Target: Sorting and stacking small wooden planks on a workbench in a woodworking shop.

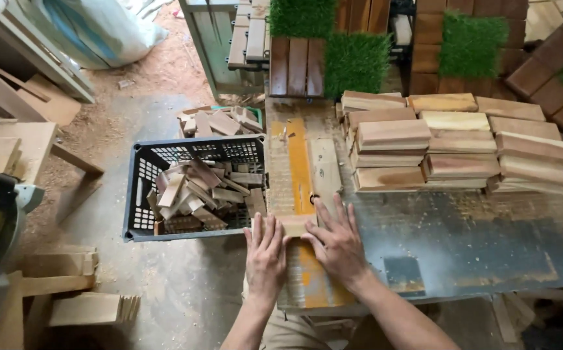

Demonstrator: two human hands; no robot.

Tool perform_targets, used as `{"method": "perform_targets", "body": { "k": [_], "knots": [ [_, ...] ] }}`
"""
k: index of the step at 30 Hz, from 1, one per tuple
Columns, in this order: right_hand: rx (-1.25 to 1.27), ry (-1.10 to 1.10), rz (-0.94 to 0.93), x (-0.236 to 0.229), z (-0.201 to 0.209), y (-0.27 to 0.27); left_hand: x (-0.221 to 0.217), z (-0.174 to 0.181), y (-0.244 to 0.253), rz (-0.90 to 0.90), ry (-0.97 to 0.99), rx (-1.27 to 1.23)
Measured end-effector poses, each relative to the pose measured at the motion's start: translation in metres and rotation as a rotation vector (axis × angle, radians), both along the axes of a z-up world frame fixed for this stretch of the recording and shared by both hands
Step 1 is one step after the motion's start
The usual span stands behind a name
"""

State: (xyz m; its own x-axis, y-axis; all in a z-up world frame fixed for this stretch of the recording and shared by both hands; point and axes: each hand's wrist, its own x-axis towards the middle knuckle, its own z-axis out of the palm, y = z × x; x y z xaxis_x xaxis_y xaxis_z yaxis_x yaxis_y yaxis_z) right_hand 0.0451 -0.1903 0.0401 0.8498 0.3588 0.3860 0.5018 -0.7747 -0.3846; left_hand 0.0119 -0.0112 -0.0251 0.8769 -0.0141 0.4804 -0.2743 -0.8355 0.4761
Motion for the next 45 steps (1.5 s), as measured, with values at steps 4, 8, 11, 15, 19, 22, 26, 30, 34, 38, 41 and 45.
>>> {"method": "perform_targets", "body": {
  "k": [4,8,11,15,19,22,26,30,34,38,41,45],
  "knots": [
    [0.004,-0.032,-0.017,0.027,-0.015,0.004,0.033,-0.025,0.003,0.008,-0.003,0.065],
    [0.003,-0.099,-0.125,0.049,-0.035,0.004,0.058,-0.027,0.002,0.080,-0.159,0.025],
    [-0.002,-0.092,-0.144,0.057,-0.036,0.006,0.068,-0.027,0.001,0.085,-0.164,0.022],
    [-0.038,-0.038,-0.176,0.069,-0.039,0.009,0.081,-0.037,0.003,0.099,-0.148,0.047],
    [-0.052,-0.026,-0.186,0.080,-0.046,0.011,0.092,-0.040,0.005,0.101,-0.147,0.042],
    [-0.034,0.020,-0.224,0.096,-0.049,0.013,0.109,-0.039,0.006,0.107,-0.138,0.088],
    [-0.071,0.160,-0.293,0.126,-0.051,0.020,0.142,-0.021,0.009,0.141,0.028,0.265],
    [-0.120,0.353,-0.306,0.152,-0.059,0.023,0.189,-0.022,0.009,0.145,0.230,0.388],
    [0.066,0.379,-0.256,0.129,-0.036,0.003,0.216,-0.024,0.019,0.138,0.247,0.411],
    [0.139,0.289,-0.222,0.080,0.000,-0.014,0.198,0.012,0.016,0.044,0.400,0.384],
    [0.198,0.177,-0.113,0.056,0.023,-0.015,0.168,0.049,0.009,0.061,0.497,0.056],
    [0.276,0.158,0.033,0.013,0.016,0.000,0.079,0.097,-0.001,0.007,0.525,-0.936]
  ]
}}
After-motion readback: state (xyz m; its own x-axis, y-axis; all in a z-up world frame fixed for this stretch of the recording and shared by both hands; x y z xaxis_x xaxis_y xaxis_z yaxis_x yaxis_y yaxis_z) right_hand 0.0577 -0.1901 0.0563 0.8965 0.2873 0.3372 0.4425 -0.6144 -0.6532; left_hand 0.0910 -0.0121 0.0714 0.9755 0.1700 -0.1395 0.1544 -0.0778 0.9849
